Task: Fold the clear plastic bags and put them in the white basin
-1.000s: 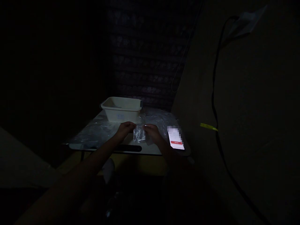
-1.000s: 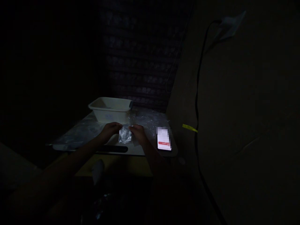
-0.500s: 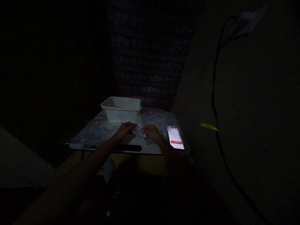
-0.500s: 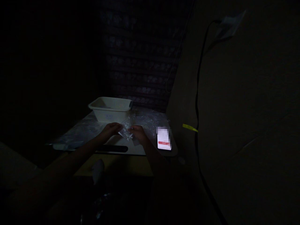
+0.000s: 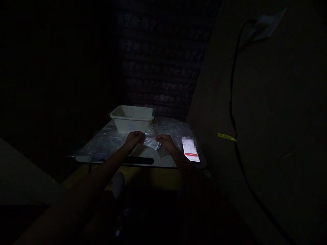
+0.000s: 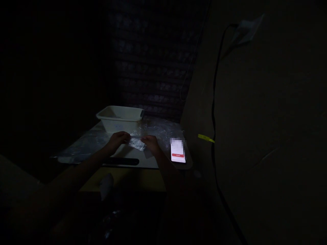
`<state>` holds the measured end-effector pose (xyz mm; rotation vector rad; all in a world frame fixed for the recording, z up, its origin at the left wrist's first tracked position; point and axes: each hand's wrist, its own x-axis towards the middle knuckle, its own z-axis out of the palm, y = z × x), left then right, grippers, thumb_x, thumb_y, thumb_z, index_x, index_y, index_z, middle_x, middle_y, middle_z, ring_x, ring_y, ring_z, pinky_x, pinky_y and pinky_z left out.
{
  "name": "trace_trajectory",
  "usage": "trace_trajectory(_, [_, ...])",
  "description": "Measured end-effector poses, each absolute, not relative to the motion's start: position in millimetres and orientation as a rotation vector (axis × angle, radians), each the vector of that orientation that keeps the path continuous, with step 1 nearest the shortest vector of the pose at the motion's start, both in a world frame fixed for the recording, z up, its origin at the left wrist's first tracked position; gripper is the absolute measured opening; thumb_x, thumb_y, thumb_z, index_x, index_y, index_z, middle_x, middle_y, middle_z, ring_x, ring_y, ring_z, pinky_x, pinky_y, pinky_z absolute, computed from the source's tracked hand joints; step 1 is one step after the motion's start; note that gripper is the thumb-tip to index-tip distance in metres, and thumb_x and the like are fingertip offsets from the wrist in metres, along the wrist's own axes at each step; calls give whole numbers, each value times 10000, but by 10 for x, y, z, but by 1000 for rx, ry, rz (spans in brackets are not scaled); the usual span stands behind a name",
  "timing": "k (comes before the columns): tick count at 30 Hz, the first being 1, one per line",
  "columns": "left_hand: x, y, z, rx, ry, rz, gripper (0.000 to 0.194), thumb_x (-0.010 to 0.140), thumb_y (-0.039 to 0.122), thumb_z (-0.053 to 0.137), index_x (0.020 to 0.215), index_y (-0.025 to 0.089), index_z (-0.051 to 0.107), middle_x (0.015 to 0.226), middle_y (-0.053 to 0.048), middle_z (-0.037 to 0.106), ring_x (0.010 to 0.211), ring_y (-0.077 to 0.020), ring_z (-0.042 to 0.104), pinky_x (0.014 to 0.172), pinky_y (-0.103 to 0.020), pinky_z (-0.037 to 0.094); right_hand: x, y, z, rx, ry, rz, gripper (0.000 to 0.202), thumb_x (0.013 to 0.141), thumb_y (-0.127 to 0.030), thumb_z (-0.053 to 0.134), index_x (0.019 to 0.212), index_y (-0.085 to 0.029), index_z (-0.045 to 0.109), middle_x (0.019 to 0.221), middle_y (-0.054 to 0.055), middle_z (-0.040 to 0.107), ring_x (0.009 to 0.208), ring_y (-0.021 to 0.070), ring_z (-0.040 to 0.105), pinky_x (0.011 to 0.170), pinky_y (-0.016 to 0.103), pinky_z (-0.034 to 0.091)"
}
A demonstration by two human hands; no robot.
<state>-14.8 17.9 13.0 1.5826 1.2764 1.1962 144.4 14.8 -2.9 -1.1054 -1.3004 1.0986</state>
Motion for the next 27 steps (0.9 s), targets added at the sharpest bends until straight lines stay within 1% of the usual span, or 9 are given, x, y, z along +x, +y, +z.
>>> trace_trajectory(3, [-287, 253, 219, 2018, 1454, 1172, 212, 630, 265, 404, 719, 117, 527, 727, -62, 558, 621, -142, 521, 577, -273, 409, 1492, 153, 1, -1134, -1381, 1019, 82, 504, -214, 553, 481, -135, 547, 453, -49, 478, 464, 65, 419, 489, 200, 309])
trace_trajectory(5, [-381, 312, 300, 2375, 1577, 1187, 288, 665, 209, 366, 901, 107, 497, 949, -107, 518, 824, -181, 492, 689, -305, 391, 1524, 154, 15, -1166, -1428, 986, 69, 511, -196, 544, 469, -141, 547, 452, -48, 486, 471, 73, 434, 502, 203, 321])
trace_trajectory(7, [-450, 375, 362, 2572, 1682, 1151, 403, 646, 139, 381, 1045, 94, 414, 1125, -147, 403, 1025, -234, 355, 812, -366, 306, 1549, 158, 14, -1184, -1478, 939, 58, 516, -177, 536, 470, -148, 555, 468, -42, 507, 496, 86, 460, 521, 208, 336])
trace_trajectory(10, [-499, 456, 380, 2685, 1879, 989, 552, 610, 55, 388, 1150, 127, 294, 1242, -159, 244, 1128, -274, 180, 852, -461, 197, 1566, 164, -11, -1192, -1558, 873, 64, 528, -157, 524, 481, -154, 567, 489, -33, 529, 525, 100, 484, 535, 213, 348])
trace_trajectory(12, [-506, 487, 354, 2722, 2004, 858, 573, 623, 51, 383, 1174, 122, 242, 1248, -170, 222, 1132, -296, 144, 825, -516, 174, 1562, 164, -23, -1187, -1604, 848, 68, 537, -156, 520, 499, -156, 576, 503, -29, 539, 532, 104, 493, 536, 215, 352])
trace_trajectory(14, [-506, 492, 327, 2729, 2056, 809, 534, 655, 72, 371, 1171, 98, 236, 1219, -180, 268, 1115, -307, 166, 801, -536, 178, 1548, 159, -13, -1182, -1633, 831, 69, 544, -164, 520, 517, -158, 583, 519, -26, 548, 544, 109, 501, 541, 218, 356])
trace_trajectory(19, [-536, 409, 334, 2761, 2094, 849, 323, 742, 159, 298, 1042, 136, 416, 1015, -130, 478, 972, -270, 357, 802, -505, 168, 1520, 125, 174, -1184, -1653, 766, 61, 545, -185, 534, 525, -163, 587, 543, -18, 564, 568, 116, 509, 566, 230, 366])
trace_trajectory(23, [-611, 294, 362, 2830, 2031, 766, 241, 745, 199, 314, 856, 175, 527, 835, -86, 554, 840, -223, 445, 803, -437, 205, 1540, 109, 442, -1171, -1594, 769, 48, 521, -193, 564, 546, -159, 586, 562, -5, 573, 574, 117, 508, 573, 239, 369])
trace_trajectory(27, [-677, 199, 346, 2955, 1878, 547, 232, 727, 190, 327, 816, 162, 540, 802, -86, 565, 794, -204, 474, 689, -334, 311, 1484, 213, 723, -1114, -1462, 749, 94, 543, -220, 552, 596, -151, 587, 609, 2, 583, 602, 114, 511, 583, 238, 372])
